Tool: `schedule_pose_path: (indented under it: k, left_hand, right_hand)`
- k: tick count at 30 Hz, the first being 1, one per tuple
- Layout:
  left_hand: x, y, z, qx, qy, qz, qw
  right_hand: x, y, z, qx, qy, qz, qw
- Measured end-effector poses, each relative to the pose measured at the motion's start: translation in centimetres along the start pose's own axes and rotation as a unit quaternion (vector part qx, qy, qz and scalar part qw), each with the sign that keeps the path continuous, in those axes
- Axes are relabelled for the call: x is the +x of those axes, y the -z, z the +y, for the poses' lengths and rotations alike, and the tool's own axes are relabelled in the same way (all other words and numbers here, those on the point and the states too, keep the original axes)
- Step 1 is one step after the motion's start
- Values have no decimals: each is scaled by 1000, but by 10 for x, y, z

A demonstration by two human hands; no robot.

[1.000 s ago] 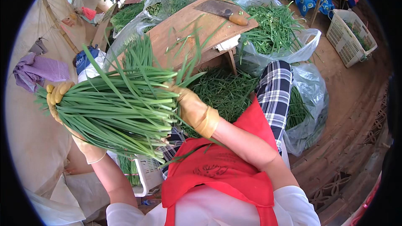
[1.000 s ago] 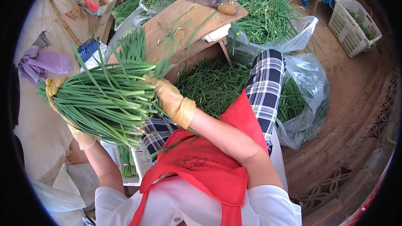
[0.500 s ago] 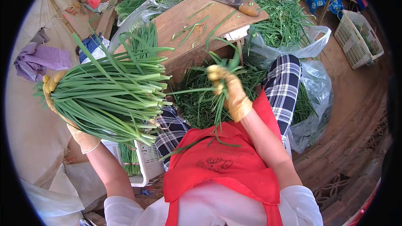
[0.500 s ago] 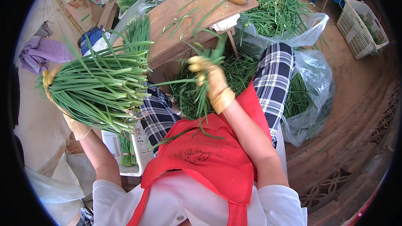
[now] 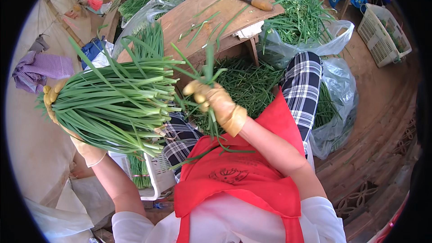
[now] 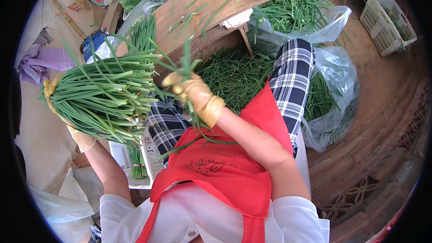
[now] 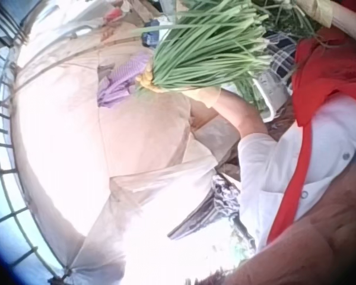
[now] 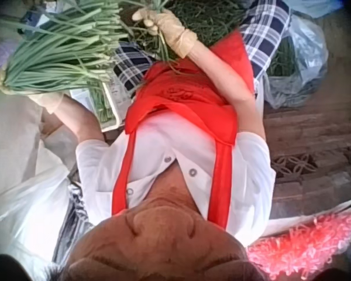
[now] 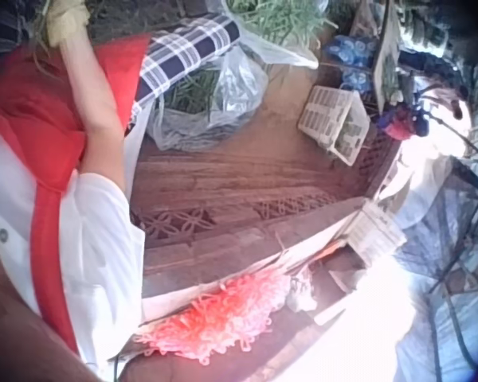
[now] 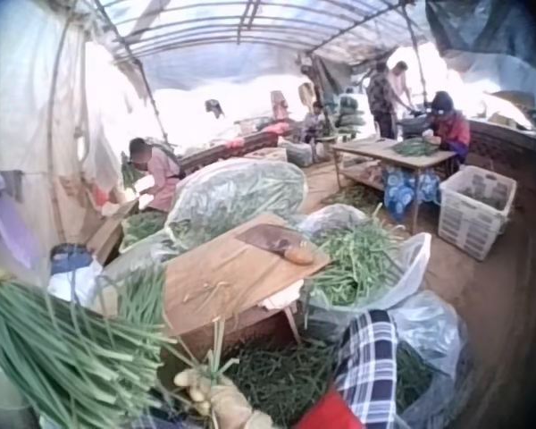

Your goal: The person sits on the floor and trims the ends of green onions using a knife on a wooden board. They gather the trimmed onions into bundles and place them into a white basket. The person also handles plastic bags containing vegetables and uses rubber bands to secure the bundles.

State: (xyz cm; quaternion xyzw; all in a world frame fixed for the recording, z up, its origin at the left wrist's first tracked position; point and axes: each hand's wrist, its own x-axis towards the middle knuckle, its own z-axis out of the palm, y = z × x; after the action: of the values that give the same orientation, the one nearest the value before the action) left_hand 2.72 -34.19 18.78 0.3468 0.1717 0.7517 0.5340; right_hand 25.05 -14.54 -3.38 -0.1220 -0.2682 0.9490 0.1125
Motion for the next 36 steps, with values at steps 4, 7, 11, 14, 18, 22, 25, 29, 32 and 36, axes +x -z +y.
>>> schedule_pose_path:
  k: [4, 7, 11, 14, 18, 22, 25, 29, 32, 36]
  left_hand:
    - [7, -24, -19, 26, -13, 58, 998]
    - [-3, 19, 8, -29, 12, -36, 999]
    - [-15, 35, 30, 33, -106, 7, 994]
    - [-4, 19, 7, 81, -128, 33, 988]
    - [4, 8, -13, 60, -117, 45, 990]
    - [4, -1, -9, 33, -116, 56, 991]
    - [3, 7, 10, 108, -189, 104, 971]
    - [12, 6, -4, 133, -225, 115, 958]
    - [17, 8, -9, 140, -253, 120, 950]
    - [30, 10, -20, 147, -293, 147, 933]
  right_hand:
    - [14, 36, 12, 49, -39, 114, 992]
    - [-4, 6, 13, -64, -20, -13, 998]
    - [-10, 0, 9, -93, -53, -123, 987]
    - [-10, -9, 18, -144, -14, -129, 981]
    - [-18, -10, 9, -78, 63, -68, 993]
    - [5, 61, -7, -39, 116, 72, 990]
    - [23, 113, -17, -739, -107, 83, 660]
    - [3, 60, -26, -713, 114, -1, 691]
    - [-18, -11, -28, -168, 53, -182, 967]
    - [-2, -22, -4, -43, 95, -132, 986]
